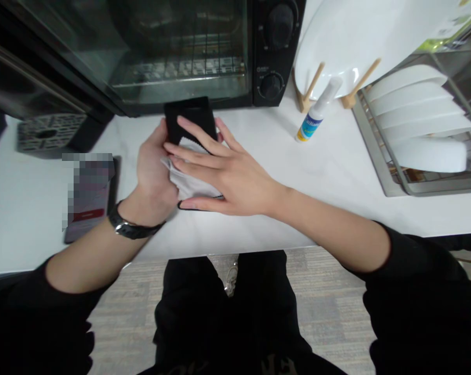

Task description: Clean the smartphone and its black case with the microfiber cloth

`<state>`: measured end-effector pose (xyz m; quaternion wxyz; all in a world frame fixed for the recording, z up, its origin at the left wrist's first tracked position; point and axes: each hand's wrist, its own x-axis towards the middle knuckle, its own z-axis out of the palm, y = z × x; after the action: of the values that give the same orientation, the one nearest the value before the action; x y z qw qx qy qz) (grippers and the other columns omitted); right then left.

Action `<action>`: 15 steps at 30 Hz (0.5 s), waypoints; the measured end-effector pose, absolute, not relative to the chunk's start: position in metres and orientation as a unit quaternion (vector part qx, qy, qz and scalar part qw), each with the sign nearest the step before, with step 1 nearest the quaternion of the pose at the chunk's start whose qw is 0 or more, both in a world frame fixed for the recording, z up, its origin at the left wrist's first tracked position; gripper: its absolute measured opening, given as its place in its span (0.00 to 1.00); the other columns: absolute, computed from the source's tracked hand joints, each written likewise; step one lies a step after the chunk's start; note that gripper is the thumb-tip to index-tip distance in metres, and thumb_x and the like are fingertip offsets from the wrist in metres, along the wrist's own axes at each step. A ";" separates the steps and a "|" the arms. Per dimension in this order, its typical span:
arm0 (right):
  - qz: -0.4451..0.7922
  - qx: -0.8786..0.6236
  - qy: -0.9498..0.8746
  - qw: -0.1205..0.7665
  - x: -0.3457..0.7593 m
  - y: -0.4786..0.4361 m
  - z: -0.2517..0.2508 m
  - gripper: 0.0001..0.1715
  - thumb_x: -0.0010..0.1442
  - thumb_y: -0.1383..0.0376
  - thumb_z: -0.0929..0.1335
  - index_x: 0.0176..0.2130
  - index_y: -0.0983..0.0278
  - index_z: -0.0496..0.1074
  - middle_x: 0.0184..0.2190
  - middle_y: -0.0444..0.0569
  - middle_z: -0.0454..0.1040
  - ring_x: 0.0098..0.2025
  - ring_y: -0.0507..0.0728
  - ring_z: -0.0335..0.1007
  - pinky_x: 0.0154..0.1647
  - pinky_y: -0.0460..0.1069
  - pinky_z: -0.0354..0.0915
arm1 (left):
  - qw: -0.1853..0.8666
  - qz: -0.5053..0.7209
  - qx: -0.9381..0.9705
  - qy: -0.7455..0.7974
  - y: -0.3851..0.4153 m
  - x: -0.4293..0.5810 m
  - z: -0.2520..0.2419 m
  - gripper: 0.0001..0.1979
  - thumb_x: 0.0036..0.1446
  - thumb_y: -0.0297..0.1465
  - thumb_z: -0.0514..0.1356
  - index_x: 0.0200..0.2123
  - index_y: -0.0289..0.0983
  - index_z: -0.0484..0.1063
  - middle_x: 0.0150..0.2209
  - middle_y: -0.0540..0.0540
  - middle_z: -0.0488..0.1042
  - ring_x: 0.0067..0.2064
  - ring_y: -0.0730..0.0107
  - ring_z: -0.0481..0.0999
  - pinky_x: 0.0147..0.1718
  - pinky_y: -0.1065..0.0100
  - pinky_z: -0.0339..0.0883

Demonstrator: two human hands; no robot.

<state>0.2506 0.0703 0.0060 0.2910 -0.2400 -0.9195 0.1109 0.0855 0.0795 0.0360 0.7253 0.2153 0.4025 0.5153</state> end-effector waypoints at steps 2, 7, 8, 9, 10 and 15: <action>0.090 -0.215 -0.931 0.280 0.250 0.067 0.007 0.35 0.73 0.42 0.63 0.72 0.48 0.64 0.75 0.38 0.65 0.83 0.64 0.43 0.84 0.73 0.33 | 0.704 0.540 0.240 0.394 0.082 0.077 0.044 0.27 0.76 0.44 0.44 0.71 0.45 0.65 0.63 0.53 0.80 0.77 0.62 0.61 0.73 0.66 0.59; 0.017 -0.246 -0.907 0.341 0.256 0.073 0.008 0.30 0.76 0.48 0.61 0.69 0.54 0.68 0.72 0.40 0.69 0.82 0.63 0.46 0.85 0.70 0.32 | 0.683 0.579 0.256 0.364 0.091 0.065 0.053 0.26 0.77 0.43 0.43 0.71 0.50 0.66 0.62 0.58 0.80 0.78 0.66 0.60 0.74 0.65 0.58; 0.020 -0.267 -0.897 0.352 0.258 0.076 0.007 0.31 0.75 0.47 0.61 0.70 0.54 0.68 0.72 0.41 0.69 0.82 0.66 0.47 0.84 0.73 0.32 | 0.690 0.573 0.246 0.368 0.091 0.066 0.052 0.26 0.76 0.44 0.44 0.70 0.49 0.67 0.62 0.57 0.80 0.78 0.64 0.59 0.74 0.64 0.56; 0.030 -0.288 -0.888 0.358 0.260 0.080 0.006 0.33 0.74 0.45 0.62 0.70 0.52 0.67 0.73 0.42 0.69 0.82 0.68 0.46 0.83 0.77 0.33 | 0.702 0.559 0.236 0.374 0.092 0.069 0.050 0.26 0.76 0.44 0.45 0.70 0.48 0.67 0.62 0.56 0.81 0.78 0.62 0.59 0.75 0.63 0.55; 0.042 -0.308 -0.880 0.360 0.262 0.084 0.004 0.35 0.73 0.43 0.63 0.72 0.50 0.66 0.74 0.42 0.67 0.82 0.69 0.45 0.82 0.79 0.33 | 0.716 0.542 0.226 0.377 0.091 0.072 0.047 0.26 0.76 0.44 0.46 0.69 0.46 0.69 0.62 0.54 0.81 0.78 0.59 0.60 0.75 0.61 0.55; 0.072 -0.385 -0.860 0.328 0.266 0.090 0.002 0.41 0.73 0.41 0.62 0.76 0.52 0.57 0.79 0.47 0.57 0.84 0.72 0.37 0.80 0.81 0.34 | 0.756 0.484 0.219 0.382 0.080 0.096 0.029 0.24 0.78 0.39 0.47 0.67 0.37 0.71 0.60 0.46 0.82 0.73 0.55 0.69 0.72 0.56 0.63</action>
<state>0.2655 0.0898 0.0025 0.3282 -0.3851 -0.8596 0.0716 0.0963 0.0796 0.0285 0.7560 0.2190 0.3822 0.4841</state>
